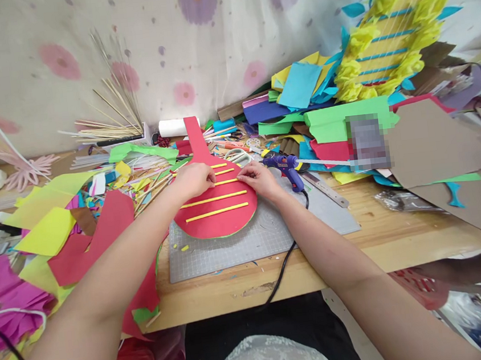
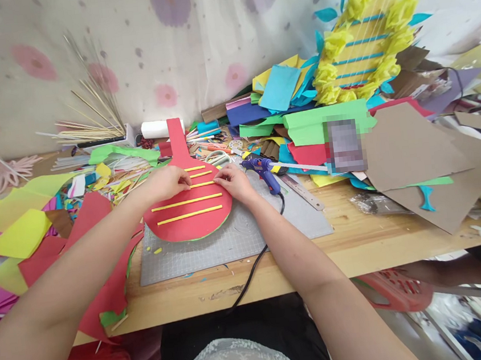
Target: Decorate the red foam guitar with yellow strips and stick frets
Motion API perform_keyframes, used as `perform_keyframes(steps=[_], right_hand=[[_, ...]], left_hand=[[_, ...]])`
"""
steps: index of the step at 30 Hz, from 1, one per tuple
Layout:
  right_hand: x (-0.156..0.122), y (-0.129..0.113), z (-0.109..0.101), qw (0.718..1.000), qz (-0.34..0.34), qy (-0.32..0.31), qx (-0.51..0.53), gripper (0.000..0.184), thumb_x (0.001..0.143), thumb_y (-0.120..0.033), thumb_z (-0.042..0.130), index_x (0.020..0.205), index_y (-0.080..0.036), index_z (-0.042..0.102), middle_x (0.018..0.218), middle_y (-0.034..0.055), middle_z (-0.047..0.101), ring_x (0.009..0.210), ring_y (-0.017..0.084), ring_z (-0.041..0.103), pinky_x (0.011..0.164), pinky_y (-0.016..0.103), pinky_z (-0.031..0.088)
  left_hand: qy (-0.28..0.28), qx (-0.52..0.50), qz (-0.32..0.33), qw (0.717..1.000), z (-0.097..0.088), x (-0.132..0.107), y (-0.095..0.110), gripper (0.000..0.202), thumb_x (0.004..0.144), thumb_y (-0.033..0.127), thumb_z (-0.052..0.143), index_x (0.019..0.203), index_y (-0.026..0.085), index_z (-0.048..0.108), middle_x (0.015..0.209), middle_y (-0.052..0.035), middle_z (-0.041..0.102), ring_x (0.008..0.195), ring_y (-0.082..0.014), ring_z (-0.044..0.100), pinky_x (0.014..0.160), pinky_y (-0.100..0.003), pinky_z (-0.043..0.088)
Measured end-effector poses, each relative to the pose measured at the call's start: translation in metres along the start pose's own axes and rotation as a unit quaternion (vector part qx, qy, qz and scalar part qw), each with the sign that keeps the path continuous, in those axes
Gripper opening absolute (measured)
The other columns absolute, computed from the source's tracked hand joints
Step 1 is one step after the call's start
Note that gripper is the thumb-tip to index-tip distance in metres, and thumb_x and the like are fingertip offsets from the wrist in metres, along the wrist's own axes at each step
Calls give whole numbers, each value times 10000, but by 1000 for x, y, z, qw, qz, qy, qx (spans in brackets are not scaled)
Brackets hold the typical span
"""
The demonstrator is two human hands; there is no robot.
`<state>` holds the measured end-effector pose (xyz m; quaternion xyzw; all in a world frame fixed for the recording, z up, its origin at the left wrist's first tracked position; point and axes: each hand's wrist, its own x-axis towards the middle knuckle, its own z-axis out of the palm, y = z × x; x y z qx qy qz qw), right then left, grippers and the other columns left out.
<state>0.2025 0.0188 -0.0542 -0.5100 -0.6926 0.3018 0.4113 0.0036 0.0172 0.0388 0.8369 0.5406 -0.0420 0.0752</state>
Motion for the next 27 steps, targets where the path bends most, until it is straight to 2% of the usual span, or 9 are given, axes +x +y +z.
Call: perform_keyframes(steps=[6,8,10,12,14,17,20,24,27], right_hand=[[-1,0,0,1000,-7,5,1,121,727,-307,605,699,-207,667,808,31,579,767,155,521,699,297,423],[-2,0,0,1000,-2,17,24,139,728,-328,601,748,-209,671,837,34,592,779,155,532,707,295,433],[-2,2,1,997,15,50,55,185,736,-349,583,820,-207,665,882,41,606,791,154,546,723,295,445],[-2,3,2,992,46,87,81,230,751,-358,552,886,-199,650,932,54,616,821,159,561,758,304,454],[-1,4,6,987,75,101,96,265,762,-353,528,938,-186,633,993,70,619,871,167,574,813,321,451],[-1,5,13,985,85,78,126,302,770,-343,512,1007,-179,602,1083,84,615,968,176,578,899,339,427],[-2,4,18,978,101,49,179,354,766,-367,527,1070,-189,562,1105,87,621,1009,183,581,915,356,430],[-5,1,15,966,117,5,232,397,732,-416,575,1073,-214,548,1121,81,624,1016,200,587,855,362,477],[-6,-1,7,962,114,-14,248,382,715,-415,591,1040,-217,558,1122,75,627,1003,201,595,836,356,487]], left_hand=[[15,-76,16,997,1,-3,-8,196,711,269,566,834,241,716,890,-20,710,811,-181,619,733,-254,443],[52,-138,22,989,0,-8,-20,230,726,336,567,878,238,711,932,-21,704,842,-184,617,755,-259,450],[146,-218,-12,965,3,-14,-37,287,764,379,527,932,217,696,990,-34,690,891,-185,610,780,-264,458],[276,-292,-90,911,13,-21,-55,327,800,371,478,995,189,667,1031,-54,673,929,-184,602,818,-280,461],[356,-348,-147,855,30,-27,-70,331,799,349,483,1019,162,646,1050,-82,660,966,-190,595,865,-308,456],[343,-463,-178,798,58,-32,-78,337,779,311,526,1069,161,608,1129,-104,626,1036,-203,579,933,-352,432],[307,-562,-188,744,77,-36,-70,370,799,334,517,1140,199,559,1244,-91,565,1148,-207,521,991,-363,397],[288,-599,-154,731,85,-42,-59,413,783,375,544,1173,240,538,1319,-53,507,1252,-207,425,1048,-360,342],[281,-630,-137,711,87,-45,-58,427,765,372,554,1171,240,548,1329,-45,500,1266,-227,408,1057,-383,332]])
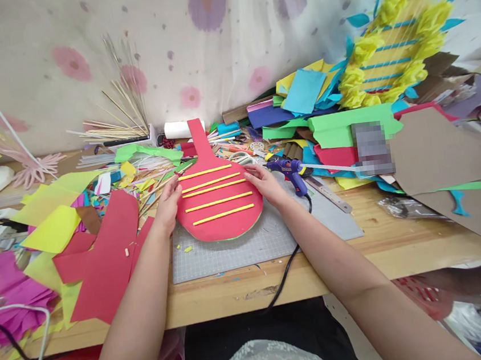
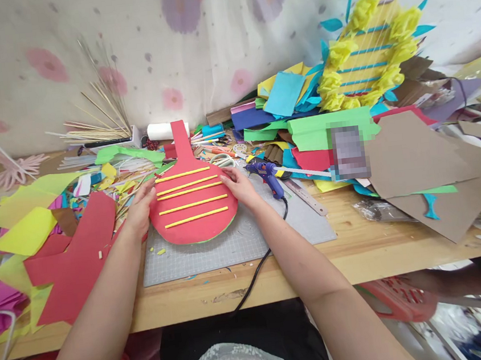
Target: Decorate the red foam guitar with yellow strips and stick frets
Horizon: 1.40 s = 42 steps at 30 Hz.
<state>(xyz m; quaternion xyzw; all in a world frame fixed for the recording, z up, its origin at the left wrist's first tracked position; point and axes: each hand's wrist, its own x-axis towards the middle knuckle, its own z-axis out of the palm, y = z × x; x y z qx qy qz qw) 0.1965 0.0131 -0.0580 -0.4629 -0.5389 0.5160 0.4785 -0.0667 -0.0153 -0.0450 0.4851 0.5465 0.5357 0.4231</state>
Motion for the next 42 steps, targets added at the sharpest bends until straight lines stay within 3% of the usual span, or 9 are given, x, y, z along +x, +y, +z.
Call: perform_keyframes(steps=[5,12,29,38,42], right_hand=[[0,-3,-7,1000,4,12,-8,338,731,-431,563,988,-213,584,1061,62,653,945,195,617,818,362,492],[-3,4,0,1000,12,18,6,408,654,-385,671,1000,-222,529,1006,61,675,909,202,639,810,388,501],[-3,5,7,999,-17,45,-26,372,657,-375,644,967,-215,516,1011,68,658,931,206,623,811,369,493],[-3,8,10,994,-33,78,-67,263,677,-392,585,837,-231,452,735,0,595,701,169,579,664,314,469],[-4,6,12,994,-40,85,-64,240,674,-377,570,815,-229,443,717,-1,571,668,162,549,647,304,445]], left_hand=[[-28,-42,12,999,-6,-3,0,475,737,356,562,1197,239,545,1334,-33,498,1286,-234,379,1068,-383,315],[-81,-75,23,994,-12,-8,4,592,656,310,640,1227,220,512,1371,-65,451,1312,-243,334,1085,-379,284],[-51,-68,24,996,-6,-9,1,682,581,296,709,1220,212,488,1381,-90,428,1305,-259,340,1077,-389,296],[-36,-55,40,997,-4,-8,-3,655,588,288,698,1203,213,486,1371,-93,436,1302,-251,346,1072,-387,303],[-27,-71,32,997,-3,-7,-4,627,569,262,702,1161,198,504,1347,-98,460,1293,-252,358,1077,-382,294]])
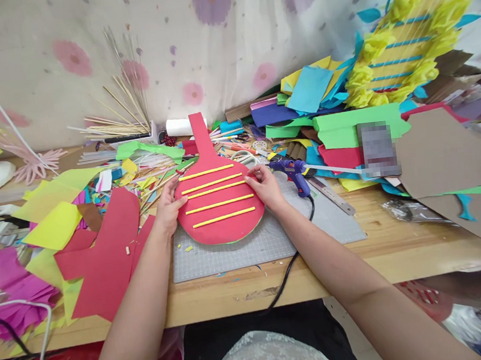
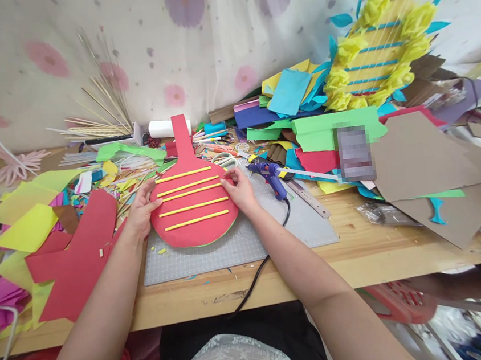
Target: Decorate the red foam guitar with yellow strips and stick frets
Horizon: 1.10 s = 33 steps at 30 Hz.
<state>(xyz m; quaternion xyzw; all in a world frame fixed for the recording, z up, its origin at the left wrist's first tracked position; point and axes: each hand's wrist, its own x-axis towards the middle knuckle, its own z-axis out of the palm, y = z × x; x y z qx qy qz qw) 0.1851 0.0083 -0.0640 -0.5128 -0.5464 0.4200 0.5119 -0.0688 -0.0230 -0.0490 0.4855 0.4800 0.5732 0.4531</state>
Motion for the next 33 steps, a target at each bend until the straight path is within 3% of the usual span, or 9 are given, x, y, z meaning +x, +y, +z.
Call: perform_keyframes(steps=[8,18,24,33], right_hand=[[-2,2,2,999,-31,20,14,230,666,-362,571,784,-218,436,713,-20,530,619,126,496,620,272,403],[-3,2,1,999,-33,26,-20,242,684,-375,566,813,-218,435,759,-8,555,662,135,525,655,281,425],[-1,4,-3,1000,-27,-1,-1,316,685,-424,596,865,-221,435,810,2,579,745,153,563,713,306,450],[0,7,0,1000,-21,12,-6,325,670,-418,610,841,-230,408,782,-17,552,716,146,551,698,310,450]], left_hand=[[42,-16,-21,999,2,2,-3,560,531,189,697,1062,193,519,1289,-94,508,1247,-242,418,1054,-385,323],[32,-6,-9,999,2,-1,-2,555,553,183,672,1083,187,508,1303,-107,494,1236,-246,430,1026,-395,359],[31,-11,-17,999,1,-1,0,539,593,207,641,1117,188,520,1295,-103,507,1243,-254,425,1037,-412,346],[33,19,34,999,2,0,-3,561,578,220,686,1102,209,487,1310,-102,478,1281,-231,377,1085,-399,274]])
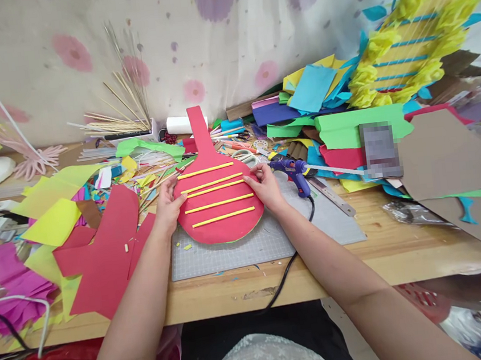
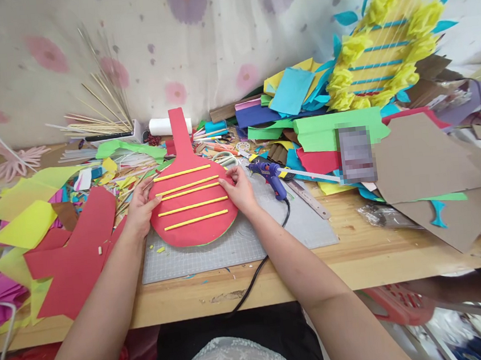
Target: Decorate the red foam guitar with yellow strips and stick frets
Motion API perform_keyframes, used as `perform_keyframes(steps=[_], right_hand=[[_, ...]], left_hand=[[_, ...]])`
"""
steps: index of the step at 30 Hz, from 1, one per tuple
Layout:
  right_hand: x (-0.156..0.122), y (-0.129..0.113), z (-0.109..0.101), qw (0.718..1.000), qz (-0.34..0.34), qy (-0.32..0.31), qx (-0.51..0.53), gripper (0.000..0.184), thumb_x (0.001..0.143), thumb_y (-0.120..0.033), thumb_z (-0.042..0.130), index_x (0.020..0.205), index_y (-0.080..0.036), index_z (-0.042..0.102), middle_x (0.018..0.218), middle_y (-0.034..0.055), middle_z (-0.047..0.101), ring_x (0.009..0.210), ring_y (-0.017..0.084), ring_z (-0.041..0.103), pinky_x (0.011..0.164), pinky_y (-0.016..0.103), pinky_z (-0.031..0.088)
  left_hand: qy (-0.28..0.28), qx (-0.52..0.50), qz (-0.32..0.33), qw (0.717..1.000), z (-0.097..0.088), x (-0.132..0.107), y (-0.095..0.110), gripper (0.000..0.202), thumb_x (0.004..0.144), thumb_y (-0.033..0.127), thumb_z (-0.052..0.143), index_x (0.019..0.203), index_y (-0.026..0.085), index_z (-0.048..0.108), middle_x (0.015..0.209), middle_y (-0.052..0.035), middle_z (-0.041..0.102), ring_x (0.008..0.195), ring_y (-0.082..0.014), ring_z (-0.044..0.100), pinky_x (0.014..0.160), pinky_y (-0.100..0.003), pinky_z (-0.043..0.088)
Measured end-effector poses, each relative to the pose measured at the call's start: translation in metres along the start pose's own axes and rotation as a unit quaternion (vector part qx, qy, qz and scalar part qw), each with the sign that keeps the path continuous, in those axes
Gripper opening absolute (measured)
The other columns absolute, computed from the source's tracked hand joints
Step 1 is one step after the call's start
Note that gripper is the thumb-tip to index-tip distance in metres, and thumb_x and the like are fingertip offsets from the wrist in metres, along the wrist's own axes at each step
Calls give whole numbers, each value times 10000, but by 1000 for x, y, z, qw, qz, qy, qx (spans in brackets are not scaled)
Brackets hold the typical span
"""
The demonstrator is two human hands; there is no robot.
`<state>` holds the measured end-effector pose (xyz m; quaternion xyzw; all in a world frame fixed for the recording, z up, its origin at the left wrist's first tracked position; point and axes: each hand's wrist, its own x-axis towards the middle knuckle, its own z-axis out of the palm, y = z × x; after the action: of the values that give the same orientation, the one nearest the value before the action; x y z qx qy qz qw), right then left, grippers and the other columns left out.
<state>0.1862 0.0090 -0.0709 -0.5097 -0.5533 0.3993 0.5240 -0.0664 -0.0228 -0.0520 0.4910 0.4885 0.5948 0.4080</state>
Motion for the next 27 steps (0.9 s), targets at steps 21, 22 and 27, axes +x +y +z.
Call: perform_keyframes(steps=[21,22,27], right_hand=[[-4,-17,-3,997,7,-1,-83,359,688,-423,585,933,-231,407,879,21,617,796,185,592,739,350,451],[-4,-21,-3,995,7,-2,-103,385,687,-435,588,959,-229,409,931,39,618,838,196,595,767,363,447],[-8,-42,5,967,10,-12,-255,652,647,-571,612,1137,-193,407,1098,133,573,1006,285,545,855,439,408]], left_hand=[[-16,64,17,998,-1,-1,7,529,618,238,649,1105,239,441,1292,-84,477,1255,-210,403,1071,-376,297],[-15,72,6,997,0,-1,9,531,622,243,648,1112,241,445,1283,-83,487,1253,-213,407,1068,-373,301],[21,188,-46,981,7,12,16,638,604,370,701,1156,201,429,1208,-134,534,1175,-273,478,1015,-441,343]])
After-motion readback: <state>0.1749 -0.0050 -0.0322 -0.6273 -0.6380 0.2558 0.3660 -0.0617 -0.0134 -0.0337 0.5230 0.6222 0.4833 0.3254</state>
